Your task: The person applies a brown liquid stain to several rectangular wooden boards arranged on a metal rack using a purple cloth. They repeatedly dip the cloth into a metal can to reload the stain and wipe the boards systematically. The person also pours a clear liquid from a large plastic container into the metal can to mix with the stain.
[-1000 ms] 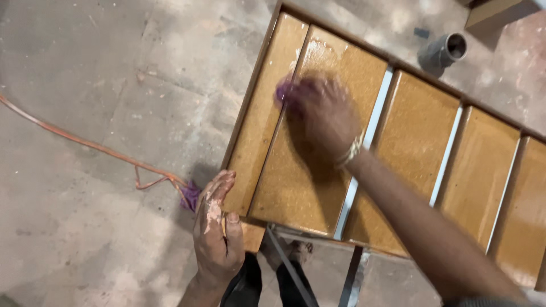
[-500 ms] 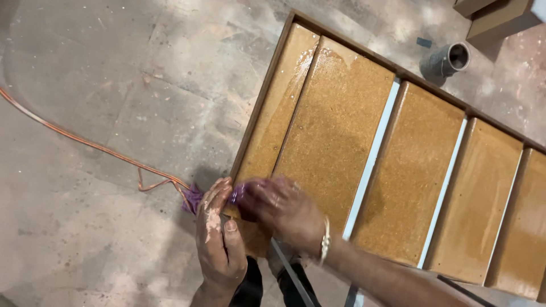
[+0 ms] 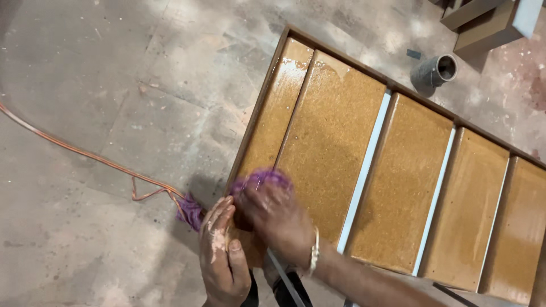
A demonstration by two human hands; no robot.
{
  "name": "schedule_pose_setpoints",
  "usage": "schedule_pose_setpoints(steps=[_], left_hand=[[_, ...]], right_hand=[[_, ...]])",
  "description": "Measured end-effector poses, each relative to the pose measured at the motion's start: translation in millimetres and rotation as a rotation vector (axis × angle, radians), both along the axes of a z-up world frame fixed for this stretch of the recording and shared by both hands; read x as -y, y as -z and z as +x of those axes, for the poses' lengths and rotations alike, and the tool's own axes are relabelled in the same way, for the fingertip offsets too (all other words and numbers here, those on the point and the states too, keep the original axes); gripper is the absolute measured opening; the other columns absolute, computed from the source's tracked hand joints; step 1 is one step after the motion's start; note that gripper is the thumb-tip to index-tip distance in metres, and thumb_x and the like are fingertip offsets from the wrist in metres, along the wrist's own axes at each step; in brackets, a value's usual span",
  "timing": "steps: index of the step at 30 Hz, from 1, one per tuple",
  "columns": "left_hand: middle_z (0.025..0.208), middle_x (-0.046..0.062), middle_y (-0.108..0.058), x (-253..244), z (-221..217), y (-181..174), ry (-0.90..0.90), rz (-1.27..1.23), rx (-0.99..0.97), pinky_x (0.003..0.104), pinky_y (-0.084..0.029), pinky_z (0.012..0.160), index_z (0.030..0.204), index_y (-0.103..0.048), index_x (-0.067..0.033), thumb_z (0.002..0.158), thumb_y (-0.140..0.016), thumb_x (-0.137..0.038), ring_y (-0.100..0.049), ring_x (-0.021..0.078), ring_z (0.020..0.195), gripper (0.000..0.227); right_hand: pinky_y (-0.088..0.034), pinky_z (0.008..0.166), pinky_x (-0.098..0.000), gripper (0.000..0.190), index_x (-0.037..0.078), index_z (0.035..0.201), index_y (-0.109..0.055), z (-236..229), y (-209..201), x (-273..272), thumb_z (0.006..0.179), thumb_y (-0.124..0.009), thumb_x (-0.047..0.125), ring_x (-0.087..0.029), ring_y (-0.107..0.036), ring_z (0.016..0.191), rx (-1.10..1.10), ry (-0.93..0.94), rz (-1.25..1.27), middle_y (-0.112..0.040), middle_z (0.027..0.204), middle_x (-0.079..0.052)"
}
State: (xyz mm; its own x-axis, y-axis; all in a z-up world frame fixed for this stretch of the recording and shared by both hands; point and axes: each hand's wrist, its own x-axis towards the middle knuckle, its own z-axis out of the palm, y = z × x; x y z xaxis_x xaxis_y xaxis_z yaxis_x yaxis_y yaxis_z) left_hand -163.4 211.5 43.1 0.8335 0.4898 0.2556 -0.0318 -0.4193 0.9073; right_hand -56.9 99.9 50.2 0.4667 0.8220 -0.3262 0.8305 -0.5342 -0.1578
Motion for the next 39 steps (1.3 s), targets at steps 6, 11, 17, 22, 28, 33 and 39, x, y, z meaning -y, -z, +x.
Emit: schedule_pose_setpoints(steps=[6,11,17,22,28,33,39], left_hand=[[0.136,0.024,-0.060,5,13,1,0.065,0.104,0.064,0.051,-0.040,0.117,0.131,-0.057,0.0066,0.102,-0.042,-0.021,-0.057,0.0410,0.132,0.043],[0.135,0.023,-0.063,23,12,5,0.104,0.105,0.010,0.053,-0.040,0.117,0.129,-0.059,0.0048,0.102,-0.042,-0.022,-0.058,0.0411,0.133,0.042],[0.134,0.023,-0.063,31,6,12,0.132,0.081,0.001,0.053,-0.041,0.116,0.126,-0.059,0.0038,0.102,-0.043,-0.023,-0.058,0.0418,0.132,0.040],[0.131,0.022,-0.064,19,3,26,0.094,0.080,0.088,0.051,-0.044,0.113,0.126,-0.060,0.0026,0.103,-0.044,-0.025,-0.060,0.0396,0.128,0.040],[0.129,0.020,-0.065,25,9,31,0.119,0.135,0.078,0.051,-0.044,0.112,0.126,-0.060,0.0003,0.102,-0.045,-0.029,-0.060,0.0374,0.128,0.041],[0.133,0.019,-0.064,63,12,18,0.226,0.121,-0.077,0.055,-0.039,0.115,0.129,-0.061,0.0000,0.102,-0.045,-0.025,-0.056,0.0365,0.133,0.040],[0.134,0.016,-0.063,80,12,38,0.280,0.152,-0.065,0.054,-0.038,0.116,0.129,-0.061,-0.0023,0.100,-0.044,-0.024,-0.055,0.0346,0.134,0.040]], right_hand=[[-0.030,0.114,-0.0497,0.116,0.028,0.154,-0.041,68,5,4,0.050,-0.092,0.019,-0.029,-0.034,0.143,-0.020,0.164,-0.181,-0.034,0.160,-0.004],[-0.046,0.104,-0.0459,0.061,0.029,0.138,-0.062,231,25,-15,0.085,-0.062,-0.001,-0.031,-0.053,0.121,0.474,0.423,0.220,-0.053,0.140,-0.013],[-0.048,0.105,-0.0441,0.044,0.025,0.130,-0.069,257,20,36,0.091,-0.064,0.005,-0.026,-0.054,0.119,0.284,0.500,0.242,-0.058,0.133,-0.006],[-0.045,0.113,-0.0454,0.049,0.020,0.134,-0.071,228,6,123,0.091,-0.063,-0.001,-0.030,-0.053,0.125,0.398,0.586,0.243,-0.058,0.133,-0.010],[-0.038,0.117,-0.0448,0.044,0.018,0.128,-0.069,233,34,62,0.085,-0.071,0.007,-0.026,-0.053,0.128,0.385,0.726,0.302,-0.060,0.135,-0.009],[-0.042,0.112,-0.0434,0.050,0.019,0.136,-0.064,240,37,21,0.090,-0.061,0.001,-0.029,-0.051,0.128,0.318,0.521,0.460,-0.058,0.138,-0.007],[-0.046,0.112,-0.0382,0.040,0.022,0.131,-0.066,230,1,142,0.092,-0.066,0.010,-0.020,-0.053,0.127,0.292,0.738,0.107,-0.061,0.133,0.000]])
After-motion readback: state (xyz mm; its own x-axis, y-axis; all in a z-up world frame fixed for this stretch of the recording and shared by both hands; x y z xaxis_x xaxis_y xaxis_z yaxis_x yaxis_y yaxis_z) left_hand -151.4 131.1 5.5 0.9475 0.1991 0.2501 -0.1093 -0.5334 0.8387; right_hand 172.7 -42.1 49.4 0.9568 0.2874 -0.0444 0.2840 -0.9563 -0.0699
